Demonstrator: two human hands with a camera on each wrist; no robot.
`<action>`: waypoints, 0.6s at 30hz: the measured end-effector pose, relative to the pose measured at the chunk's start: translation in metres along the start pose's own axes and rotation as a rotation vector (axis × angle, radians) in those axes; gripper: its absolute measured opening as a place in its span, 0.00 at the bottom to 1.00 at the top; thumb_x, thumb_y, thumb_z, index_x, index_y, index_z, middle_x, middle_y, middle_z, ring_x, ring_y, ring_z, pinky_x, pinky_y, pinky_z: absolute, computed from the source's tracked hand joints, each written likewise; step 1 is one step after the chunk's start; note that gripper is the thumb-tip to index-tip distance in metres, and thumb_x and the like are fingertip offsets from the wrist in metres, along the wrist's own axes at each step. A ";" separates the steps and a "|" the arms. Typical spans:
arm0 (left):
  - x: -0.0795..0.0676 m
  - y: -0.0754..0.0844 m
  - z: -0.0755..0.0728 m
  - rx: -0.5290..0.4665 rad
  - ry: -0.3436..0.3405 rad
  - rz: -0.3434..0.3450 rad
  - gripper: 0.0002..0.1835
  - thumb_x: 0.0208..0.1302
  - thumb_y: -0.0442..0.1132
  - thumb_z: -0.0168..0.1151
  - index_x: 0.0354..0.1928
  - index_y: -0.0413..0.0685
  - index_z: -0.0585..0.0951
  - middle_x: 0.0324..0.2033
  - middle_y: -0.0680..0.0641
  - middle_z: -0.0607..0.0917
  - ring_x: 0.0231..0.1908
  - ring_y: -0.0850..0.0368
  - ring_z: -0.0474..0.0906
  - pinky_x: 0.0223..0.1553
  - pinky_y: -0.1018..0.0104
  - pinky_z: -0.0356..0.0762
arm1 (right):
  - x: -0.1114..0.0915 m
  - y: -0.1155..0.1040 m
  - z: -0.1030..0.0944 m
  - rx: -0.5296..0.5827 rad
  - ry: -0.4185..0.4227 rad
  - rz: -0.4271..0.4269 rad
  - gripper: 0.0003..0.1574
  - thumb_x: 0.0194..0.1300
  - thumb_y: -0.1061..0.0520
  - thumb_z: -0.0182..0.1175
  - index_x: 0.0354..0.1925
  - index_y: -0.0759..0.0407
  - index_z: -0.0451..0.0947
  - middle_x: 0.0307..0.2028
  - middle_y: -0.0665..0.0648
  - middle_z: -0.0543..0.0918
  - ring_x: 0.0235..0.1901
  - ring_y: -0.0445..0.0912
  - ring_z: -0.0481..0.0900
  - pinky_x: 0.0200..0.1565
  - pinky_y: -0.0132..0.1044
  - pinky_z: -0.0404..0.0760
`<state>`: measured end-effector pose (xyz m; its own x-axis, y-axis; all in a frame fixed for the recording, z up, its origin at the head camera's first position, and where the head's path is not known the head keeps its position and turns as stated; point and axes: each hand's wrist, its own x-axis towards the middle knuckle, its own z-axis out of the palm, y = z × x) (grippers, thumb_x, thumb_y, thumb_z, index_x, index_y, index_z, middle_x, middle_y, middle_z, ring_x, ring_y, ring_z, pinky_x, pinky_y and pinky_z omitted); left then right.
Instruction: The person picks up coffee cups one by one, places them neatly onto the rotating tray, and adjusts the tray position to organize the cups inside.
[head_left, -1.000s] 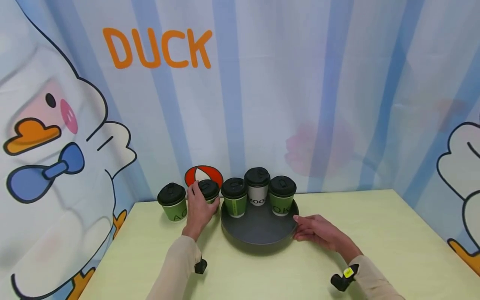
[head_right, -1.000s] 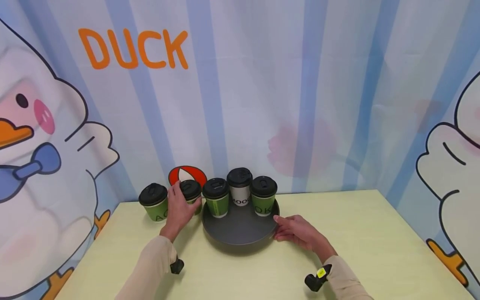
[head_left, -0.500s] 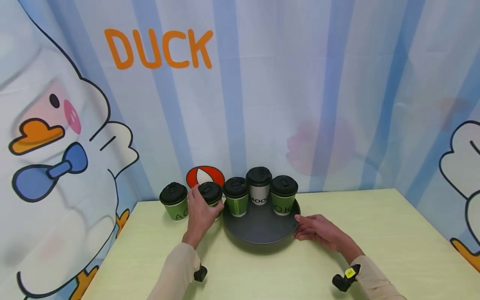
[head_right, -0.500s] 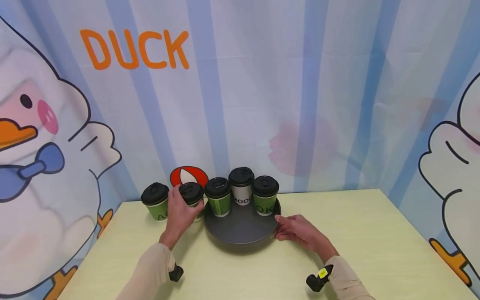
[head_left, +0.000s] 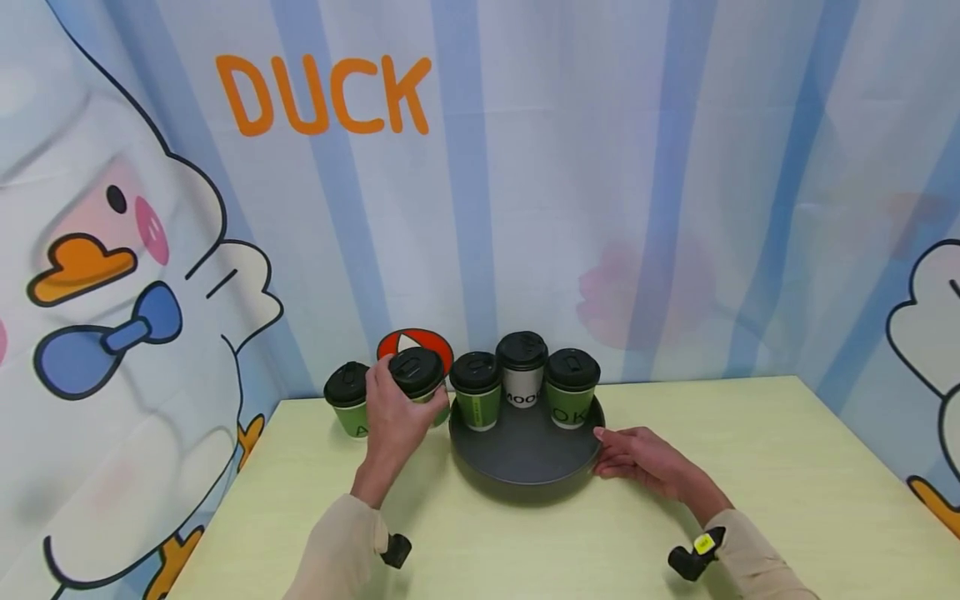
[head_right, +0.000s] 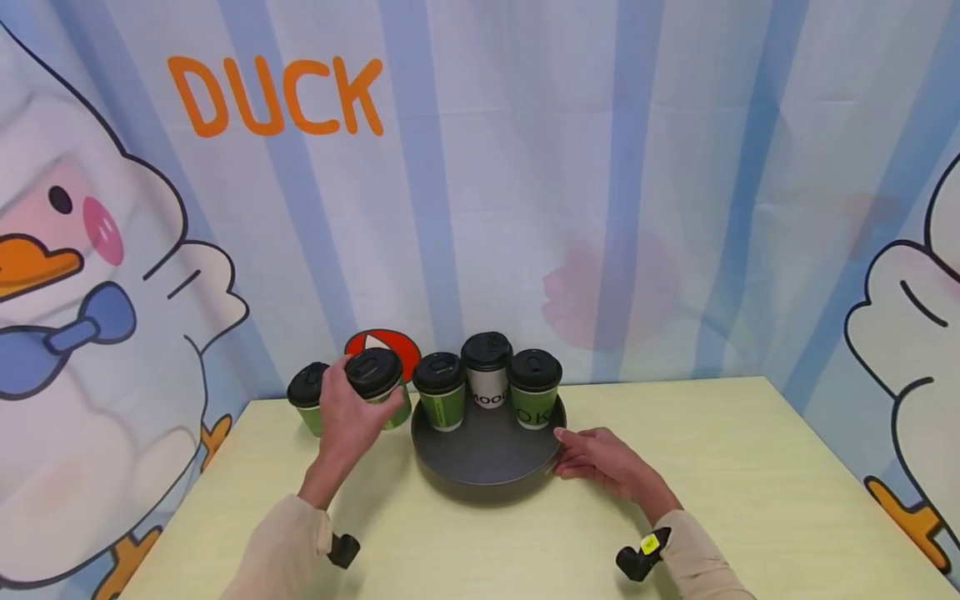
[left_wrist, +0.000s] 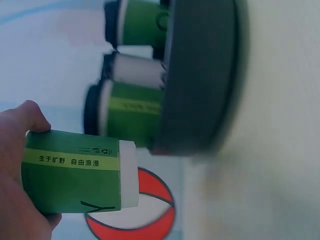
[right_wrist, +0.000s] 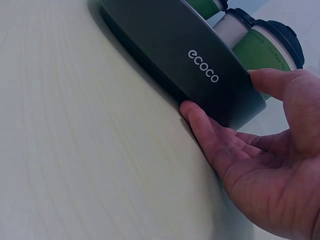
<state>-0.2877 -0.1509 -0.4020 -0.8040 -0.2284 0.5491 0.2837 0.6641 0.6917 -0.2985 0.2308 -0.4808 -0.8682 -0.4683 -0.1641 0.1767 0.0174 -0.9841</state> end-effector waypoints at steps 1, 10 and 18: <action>-0.001 0.004 -0.002 -0.010 -0.002 0.009 0.46 0.54 0.47 0.77 0.69 0.34 0.65 0.60 0.32 0.71 0.54 0.36 0.74 0.54 0.41 0.80 | 0.000 0.000 0.000 0.001 0.000 0.000 0.32 0.81 0.47 0.55 0.55 0.80 0.73 0.41 0.65 0.86 0.43 0.50 0.88 0.51 0.41 0.87; -0.019 0.043 0.003 -0.126 -0.039 0.170 0.43 0.52 0.44 0.78 0.66 0.34 0.68 0.58 0.34 0.74 0.52 0.40 0.75 0.52 0.44 0.82 | -0.001 -0.002 0.000 -0.005 0.002 -0.014 0.32 0.81 0.48 0.55 0.55 0.80 0.73 0.41 0.65 0.86 0.43 0.50 0.88 0.51 0.41 0.87; -0.045 0.048 0.029 -0.105 -0.121 0.198 0.45 0.55 0.43 0.78 0.69 0.33 0.64 0.62 0.35 0.71 0.57 0.42 0.74 0.57 0.48 0.83 | 0.000 0.001 0.001 0.014 0.007 -0.013 0.31 0.81 0.48 0.55 0.54 0.80 0.74 0.41 0.66 0.86 0.42 0.50 0.88 0.50 0.40 0.87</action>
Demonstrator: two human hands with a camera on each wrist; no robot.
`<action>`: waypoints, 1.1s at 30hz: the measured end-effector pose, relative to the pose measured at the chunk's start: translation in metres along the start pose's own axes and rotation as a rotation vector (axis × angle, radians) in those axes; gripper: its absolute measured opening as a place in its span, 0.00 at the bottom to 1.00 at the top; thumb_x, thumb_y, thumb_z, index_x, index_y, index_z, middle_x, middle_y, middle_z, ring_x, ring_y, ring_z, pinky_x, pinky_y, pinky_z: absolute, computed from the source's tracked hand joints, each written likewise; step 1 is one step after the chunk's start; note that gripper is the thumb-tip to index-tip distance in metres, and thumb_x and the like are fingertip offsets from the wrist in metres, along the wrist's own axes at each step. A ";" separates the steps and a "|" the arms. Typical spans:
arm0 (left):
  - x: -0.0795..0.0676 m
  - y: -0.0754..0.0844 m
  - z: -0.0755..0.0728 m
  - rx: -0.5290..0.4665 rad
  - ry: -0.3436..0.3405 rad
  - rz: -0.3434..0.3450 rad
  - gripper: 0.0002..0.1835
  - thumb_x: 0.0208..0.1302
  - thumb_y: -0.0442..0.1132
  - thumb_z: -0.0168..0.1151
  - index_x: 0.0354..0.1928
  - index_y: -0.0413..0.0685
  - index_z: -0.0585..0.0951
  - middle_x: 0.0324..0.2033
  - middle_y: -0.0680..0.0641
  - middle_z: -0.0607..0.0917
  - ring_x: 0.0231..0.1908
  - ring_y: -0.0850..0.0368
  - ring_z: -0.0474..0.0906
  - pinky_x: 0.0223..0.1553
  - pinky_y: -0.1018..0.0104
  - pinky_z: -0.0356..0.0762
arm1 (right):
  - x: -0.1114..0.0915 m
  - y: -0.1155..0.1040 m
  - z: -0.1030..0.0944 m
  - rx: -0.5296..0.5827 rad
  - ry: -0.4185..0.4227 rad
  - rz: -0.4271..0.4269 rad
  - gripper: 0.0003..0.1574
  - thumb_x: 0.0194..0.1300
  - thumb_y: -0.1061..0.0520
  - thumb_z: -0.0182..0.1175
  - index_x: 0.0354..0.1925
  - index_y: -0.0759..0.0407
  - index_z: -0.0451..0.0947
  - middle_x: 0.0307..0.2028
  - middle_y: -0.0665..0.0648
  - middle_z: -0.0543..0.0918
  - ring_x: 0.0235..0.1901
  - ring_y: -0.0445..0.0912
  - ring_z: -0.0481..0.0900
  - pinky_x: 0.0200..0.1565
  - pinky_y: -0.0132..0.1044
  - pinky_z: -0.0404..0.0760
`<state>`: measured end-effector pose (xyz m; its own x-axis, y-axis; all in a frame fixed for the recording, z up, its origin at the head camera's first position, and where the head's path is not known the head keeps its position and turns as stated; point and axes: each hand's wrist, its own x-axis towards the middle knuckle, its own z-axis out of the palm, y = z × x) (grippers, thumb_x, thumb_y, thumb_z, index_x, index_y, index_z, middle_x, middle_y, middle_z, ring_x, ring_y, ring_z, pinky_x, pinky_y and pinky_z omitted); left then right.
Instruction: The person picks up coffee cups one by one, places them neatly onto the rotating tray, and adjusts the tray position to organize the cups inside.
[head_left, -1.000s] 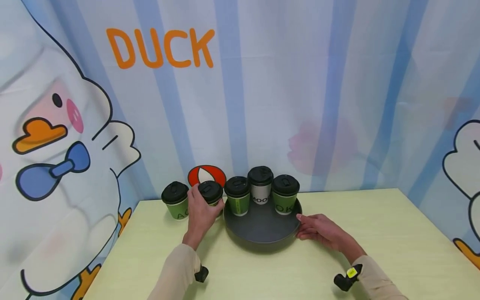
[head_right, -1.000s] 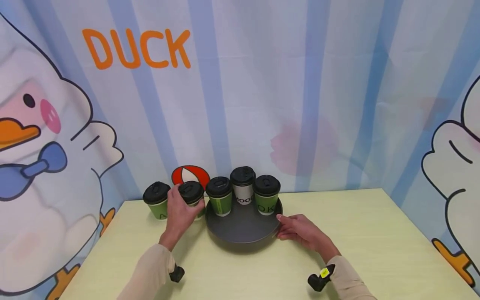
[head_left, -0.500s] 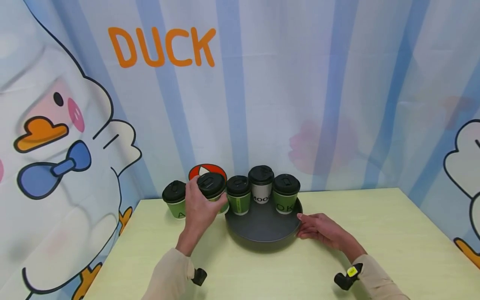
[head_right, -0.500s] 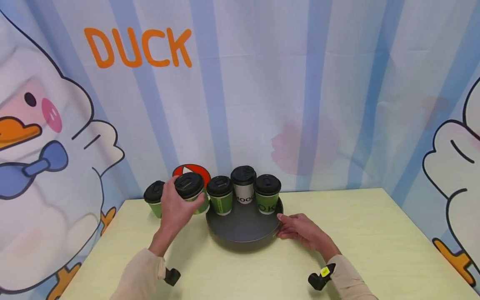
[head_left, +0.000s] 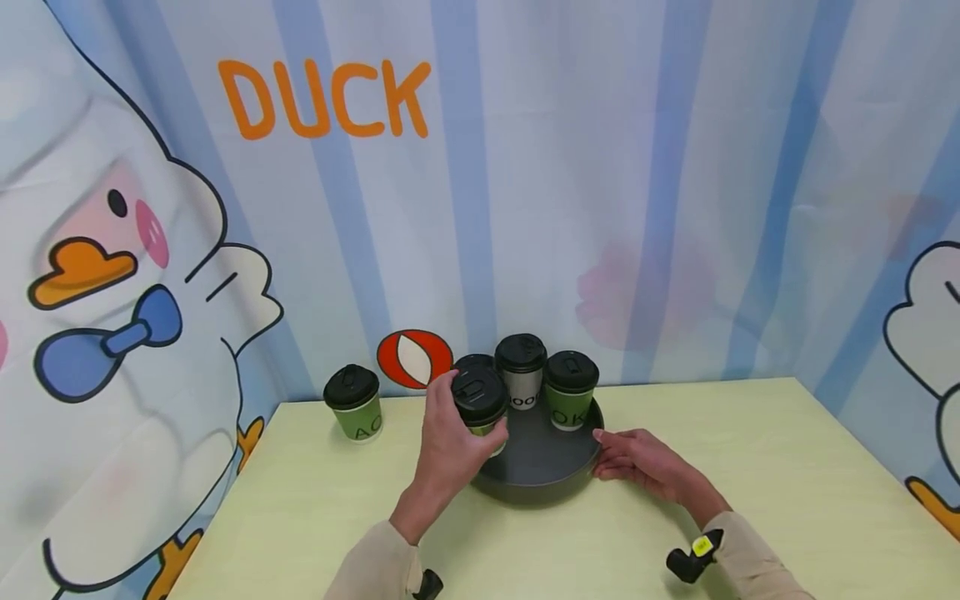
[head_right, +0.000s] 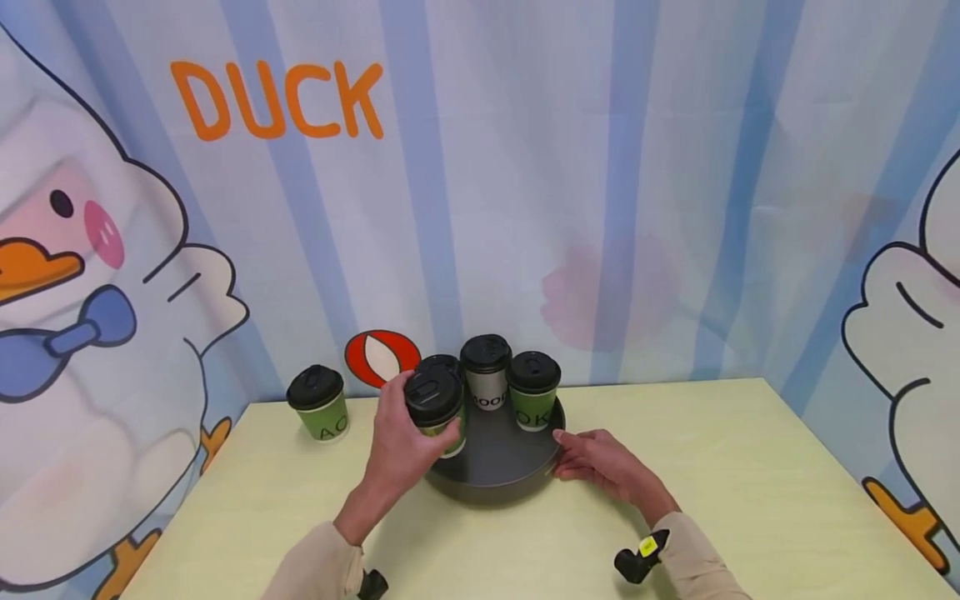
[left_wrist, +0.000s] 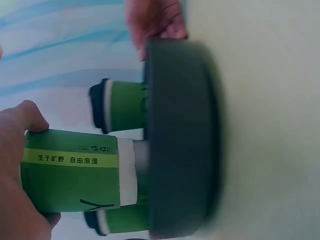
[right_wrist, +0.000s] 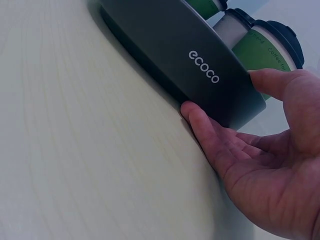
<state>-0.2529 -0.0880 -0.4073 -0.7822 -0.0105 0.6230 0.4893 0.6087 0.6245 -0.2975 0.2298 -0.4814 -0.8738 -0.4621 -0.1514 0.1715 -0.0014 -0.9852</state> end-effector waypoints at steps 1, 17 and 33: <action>-0.003 -0.001 0.004 0.004 -0.007 0.002 0.45 0.55 0.42 0.78 0.69 0.33 0.64 0.62 0.36 0.71 0.58 0.43 0.74 0.58 0.49 0.83 | 0.000 0.001 0.000 0.000 0.002 0.001 0.31 0.81 0.48 0.55 0.54 0.80 0.73 0.41 0.66 0.86 0.42 0.50 0.88 0.50 0.40 0.87; -0.024 -0.014 0.028 0.070 -0.048 -0.044 0.46 0.55 0.43 0.79 0.69 0.36 0.63 0.63 0.36 0.69 0.58 0.43 0.75 0.59 0.50 0.81 | -0.001 0.005 0.001 0.005 0.017 0.008 0.35 0.81 0.47 0.55 0.58 0.83 0.70 0.41 0.64 0.85 0.42 0.50 0.88 0.50 0.40 0.87; -0.024 -0.026 0.031 0.068 -0.033 -0.108 0.46 0.56 0.44 0.79 0.70 0.38 0.62 0.63 0.36 0.67 0.60 0.42 0.74 0.60 0.49 0.81 | -0.002 0.001 0.001 0.008 0.010 0.006 0.33 0.82 0.47 0.54 0.57 0.81 0.71 0.41 0.65 0.85 0.42 0.49 0.88 0.51 0.40 0.87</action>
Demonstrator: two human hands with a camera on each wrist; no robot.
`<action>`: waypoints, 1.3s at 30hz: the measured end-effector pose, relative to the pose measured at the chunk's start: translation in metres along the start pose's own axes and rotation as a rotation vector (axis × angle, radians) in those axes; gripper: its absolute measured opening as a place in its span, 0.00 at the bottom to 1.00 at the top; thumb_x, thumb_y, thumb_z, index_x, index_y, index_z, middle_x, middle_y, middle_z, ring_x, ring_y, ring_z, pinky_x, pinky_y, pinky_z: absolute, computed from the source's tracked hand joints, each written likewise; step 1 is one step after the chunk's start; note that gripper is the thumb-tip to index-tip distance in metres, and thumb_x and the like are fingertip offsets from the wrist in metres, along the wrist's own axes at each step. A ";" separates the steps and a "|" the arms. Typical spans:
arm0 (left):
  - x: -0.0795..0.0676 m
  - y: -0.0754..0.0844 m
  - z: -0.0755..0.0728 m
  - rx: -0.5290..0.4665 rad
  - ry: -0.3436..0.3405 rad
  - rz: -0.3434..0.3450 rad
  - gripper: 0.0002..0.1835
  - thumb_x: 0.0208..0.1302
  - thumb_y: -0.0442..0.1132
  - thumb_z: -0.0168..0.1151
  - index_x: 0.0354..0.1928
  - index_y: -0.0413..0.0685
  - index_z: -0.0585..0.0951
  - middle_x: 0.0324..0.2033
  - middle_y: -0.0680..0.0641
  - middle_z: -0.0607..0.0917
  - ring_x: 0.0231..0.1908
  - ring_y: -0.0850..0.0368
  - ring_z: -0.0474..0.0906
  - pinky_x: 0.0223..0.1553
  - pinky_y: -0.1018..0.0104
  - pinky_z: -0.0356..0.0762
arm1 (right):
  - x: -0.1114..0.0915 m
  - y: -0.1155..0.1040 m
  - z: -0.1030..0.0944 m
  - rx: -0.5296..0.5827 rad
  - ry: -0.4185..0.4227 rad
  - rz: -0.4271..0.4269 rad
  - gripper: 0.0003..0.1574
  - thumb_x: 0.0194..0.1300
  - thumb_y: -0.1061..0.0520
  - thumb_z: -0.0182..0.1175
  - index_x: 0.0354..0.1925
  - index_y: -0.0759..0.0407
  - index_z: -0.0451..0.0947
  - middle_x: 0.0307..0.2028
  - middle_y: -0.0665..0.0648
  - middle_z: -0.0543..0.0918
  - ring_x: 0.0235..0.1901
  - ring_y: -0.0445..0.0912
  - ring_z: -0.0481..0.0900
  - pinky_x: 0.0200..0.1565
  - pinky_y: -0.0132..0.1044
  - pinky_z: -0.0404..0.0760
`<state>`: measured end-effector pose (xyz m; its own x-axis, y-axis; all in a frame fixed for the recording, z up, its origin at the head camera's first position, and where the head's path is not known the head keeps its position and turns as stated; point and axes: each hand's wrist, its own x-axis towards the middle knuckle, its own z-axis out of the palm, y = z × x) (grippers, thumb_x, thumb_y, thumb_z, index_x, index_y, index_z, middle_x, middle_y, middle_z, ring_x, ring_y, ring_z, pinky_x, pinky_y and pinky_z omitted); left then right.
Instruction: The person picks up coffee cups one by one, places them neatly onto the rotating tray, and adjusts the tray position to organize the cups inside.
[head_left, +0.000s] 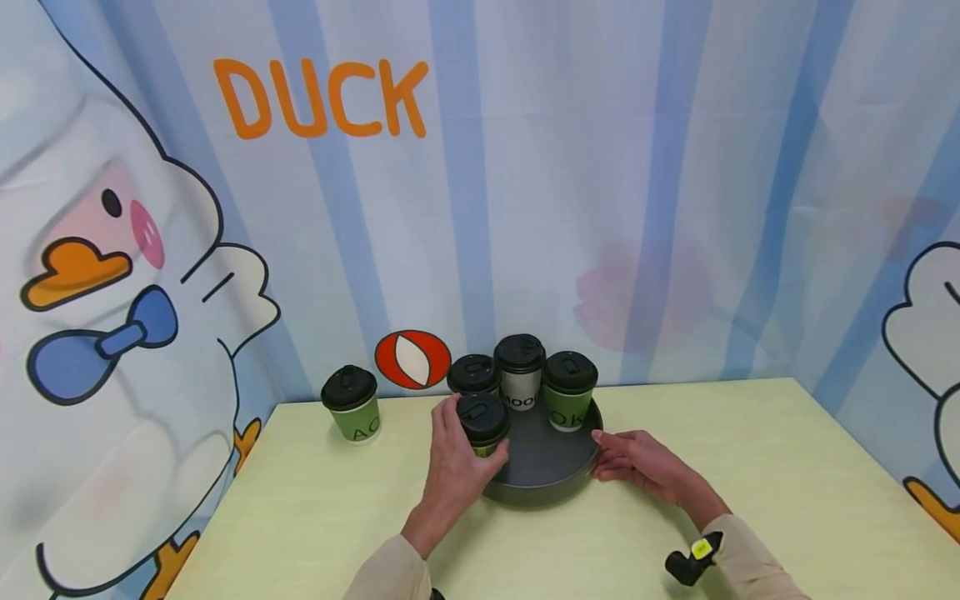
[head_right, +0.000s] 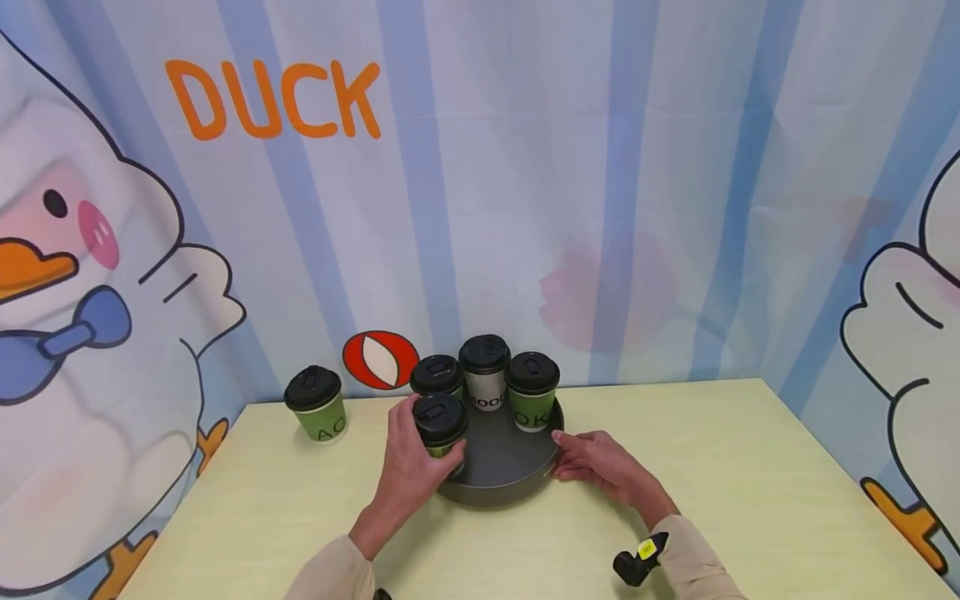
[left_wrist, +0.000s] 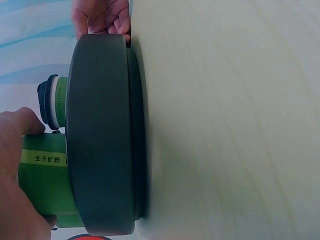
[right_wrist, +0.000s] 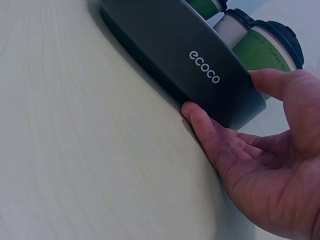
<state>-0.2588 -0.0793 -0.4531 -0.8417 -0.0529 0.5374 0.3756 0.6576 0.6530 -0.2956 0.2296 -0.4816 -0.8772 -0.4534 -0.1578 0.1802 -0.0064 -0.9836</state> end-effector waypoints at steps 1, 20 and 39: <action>0.000 0.000 0.000 0.002 -0.001 -0.001 0.46 0.56 0.44 0.79 0.70 0.38 0.62 0.63 0.36 0.67 0.60 0.42 0.74 0.60 0.49 0.80 | 0.000 0.000 0.000 0.001 0.000 0.000 0.33 0.82 0.47 0.54 0.57 0.81 0.71 0.41 0.65 0.85 0.42 0.49 0.88 0.51 0.40 0.87; 0.018 -0.036 -0.022 -0.238 0.032 -0.319 0.29 0.82 0.52 0.45 0.65 0.31 0.74 0.59 0.34 0.79 0.60 0.37 0.75 0.65 0.42 0.73 | -0.001 -0.001 -0.001 0.003 0.020 0.004 0.35 0.81 0.45 0.54 0.56 0.81 0.72 0.41 0.65 0.86 0.42 0.50 0.88 0.51 0.40 0.87; 0.017 -0.077 -0.016 -0.525 -0.270 -0.593 0.26 0.83 0.44 0.48 0.58 0.22 0.78 0.42 0.40 0.86 0.38 0.55 0.85 0.44 0.63 0.88 | -0.010 -0.005 0.003 0.030 -0.096 0.127 0.28 0.81 0.50 0.54 0.54 0.80 0.75 0.45 0.68 0.87 0.45 0.53 0.89 0.54 0.44 0.86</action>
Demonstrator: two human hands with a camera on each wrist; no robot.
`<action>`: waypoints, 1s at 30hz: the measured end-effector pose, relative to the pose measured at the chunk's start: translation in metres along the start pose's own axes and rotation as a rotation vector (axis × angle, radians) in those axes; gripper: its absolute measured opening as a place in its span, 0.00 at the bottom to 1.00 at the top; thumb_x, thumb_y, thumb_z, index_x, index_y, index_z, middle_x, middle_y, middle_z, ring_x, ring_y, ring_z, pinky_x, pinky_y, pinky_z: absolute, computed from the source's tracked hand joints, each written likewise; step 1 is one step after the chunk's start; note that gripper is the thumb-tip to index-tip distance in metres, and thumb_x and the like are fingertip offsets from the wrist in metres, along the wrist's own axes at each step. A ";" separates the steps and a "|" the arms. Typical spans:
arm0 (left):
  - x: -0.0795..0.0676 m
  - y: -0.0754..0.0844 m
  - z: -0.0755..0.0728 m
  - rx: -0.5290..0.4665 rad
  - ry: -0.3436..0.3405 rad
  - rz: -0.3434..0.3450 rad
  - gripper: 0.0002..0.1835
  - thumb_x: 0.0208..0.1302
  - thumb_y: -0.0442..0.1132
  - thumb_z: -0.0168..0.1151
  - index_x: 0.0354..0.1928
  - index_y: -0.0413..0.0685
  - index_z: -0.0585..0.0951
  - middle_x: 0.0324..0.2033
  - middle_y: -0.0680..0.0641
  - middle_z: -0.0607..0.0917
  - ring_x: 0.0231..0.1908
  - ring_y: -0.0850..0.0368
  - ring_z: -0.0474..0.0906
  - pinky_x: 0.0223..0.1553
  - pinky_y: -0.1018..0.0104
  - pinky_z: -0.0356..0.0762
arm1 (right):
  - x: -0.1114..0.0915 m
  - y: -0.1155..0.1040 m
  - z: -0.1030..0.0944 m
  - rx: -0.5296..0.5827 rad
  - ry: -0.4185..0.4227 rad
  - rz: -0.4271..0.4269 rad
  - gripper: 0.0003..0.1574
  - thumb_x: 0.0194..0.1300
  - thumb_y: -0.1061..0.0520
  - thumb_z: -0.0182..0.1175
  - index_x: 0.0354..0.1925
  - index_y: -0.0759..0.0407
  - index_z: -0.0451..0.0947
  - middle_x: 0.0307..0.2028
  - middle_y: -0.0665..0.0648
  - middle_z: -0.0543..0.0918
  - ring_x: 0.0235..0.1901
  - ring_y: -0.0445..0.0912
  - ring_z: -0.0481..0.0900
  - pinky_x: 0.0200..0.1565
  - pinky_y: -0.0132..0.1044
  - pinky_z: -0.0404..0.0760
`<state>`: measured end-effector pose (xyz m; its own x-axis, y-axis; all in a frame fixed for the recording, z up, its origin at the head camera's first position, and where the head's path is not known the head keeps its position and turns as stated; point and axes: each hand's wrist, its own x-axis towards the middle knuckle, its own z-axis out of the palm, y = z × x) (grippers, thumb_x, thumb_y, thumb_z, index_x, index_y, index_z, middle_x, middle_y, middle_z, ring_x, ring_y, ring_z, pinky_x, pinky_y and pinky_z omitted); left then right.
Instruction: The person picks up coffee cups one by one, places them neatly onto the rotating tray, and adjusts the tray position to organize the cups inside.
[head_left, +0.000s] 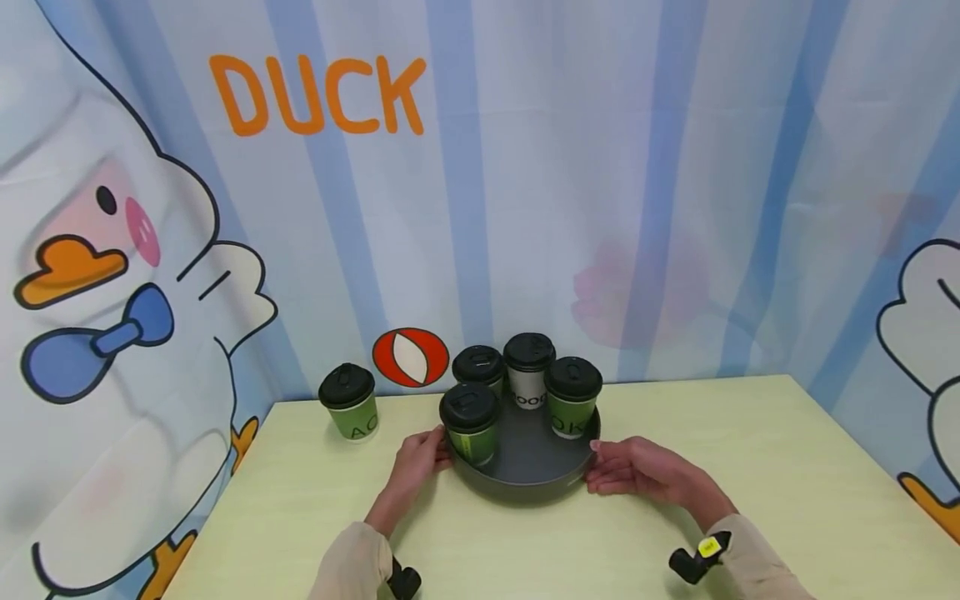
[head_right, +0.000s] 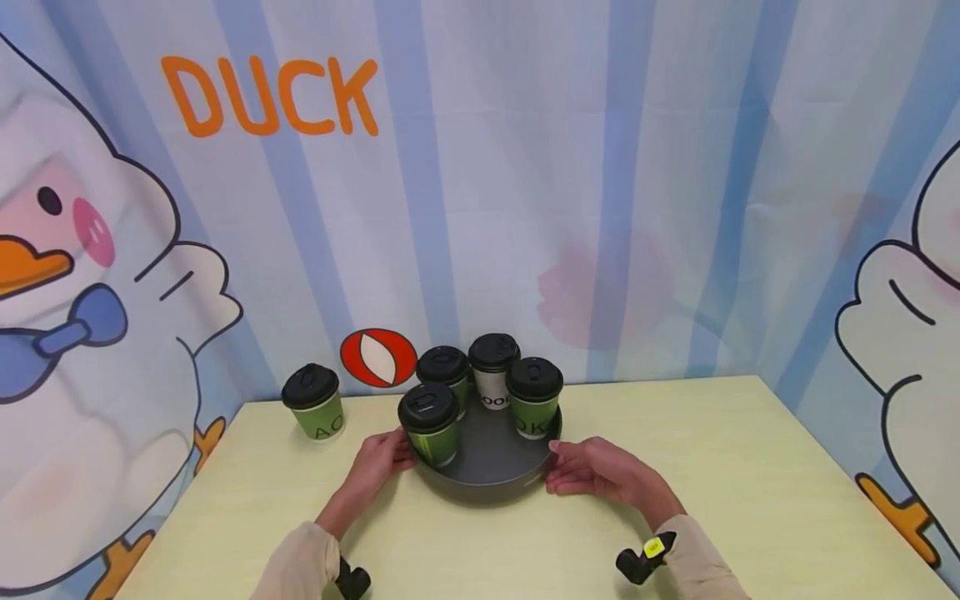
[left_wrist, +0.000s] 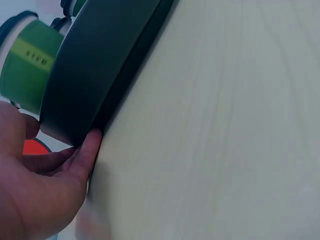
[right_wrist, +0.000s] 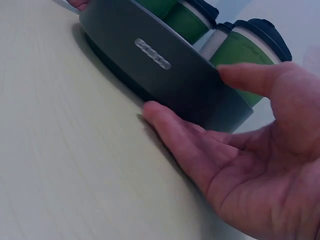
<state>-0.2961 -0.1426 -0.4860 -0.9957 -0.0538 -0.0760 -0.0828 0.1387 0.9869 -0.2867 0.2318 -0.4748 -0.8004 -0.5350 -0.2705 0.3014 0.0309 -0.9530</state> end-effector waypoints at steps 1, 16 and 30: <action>0.000 0.000 0.000 0.003 -0.002 -0.003 0.26 0.83 0.44 0.48 0.59 0.22 0.78 0.42 0.40 0.86 0.39 0.55 0.85 0.45 0.61 0.88 | -0.001 0.000 0.001 -0.006 -0.026 0.014 0.29 0.81 0.50 0.54 0.53 0.80 0.76 0.45 0.68 0.87 0.46 0.53 0.89 0.54 0.44 0.86; 0.000 0.001 0.002 0.018 0.007 -0.026 0.27 0.83 0.45 0.47 0.59 0.22 0.77 0.45 0.37 0.86 0.41 0.54 0.84 0.48 0.59 0.87 | -0.002 0.001 0.013 0.032 0.092 -0.072 0.26 0.79 0.52 0.58 0.53 0.78 0.75 0.42 0.65 0.87 0.43 0.49 0.88 0.54 0.42 0.86; 0.001 -0.002 -0.002 0.056 -0.007 -0.005 0.27 0.82 0.48 0.48 0.57 0.25 0.80 0.41 0.42 0.86 0.38 0.58 0.83 0.44 0.64 0.87 | -0.004 -0.001 0.010 0.050 0.043 -0.023 0.34 0.79 0.51 0.58 0.62 0.82 0.67 0.46 0.67 0.86 0.49 0.52 0.88 0.59 0.44 0.83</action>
<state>-0.2964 -0.1453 -0.4878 -0.9954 -0.0480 -0.0825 -0.0903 0.1938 0.9769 -0.2787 0.2258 -0.4713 -0.8288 -0.4980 -0.2550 0.3071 -0.0239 -0.9514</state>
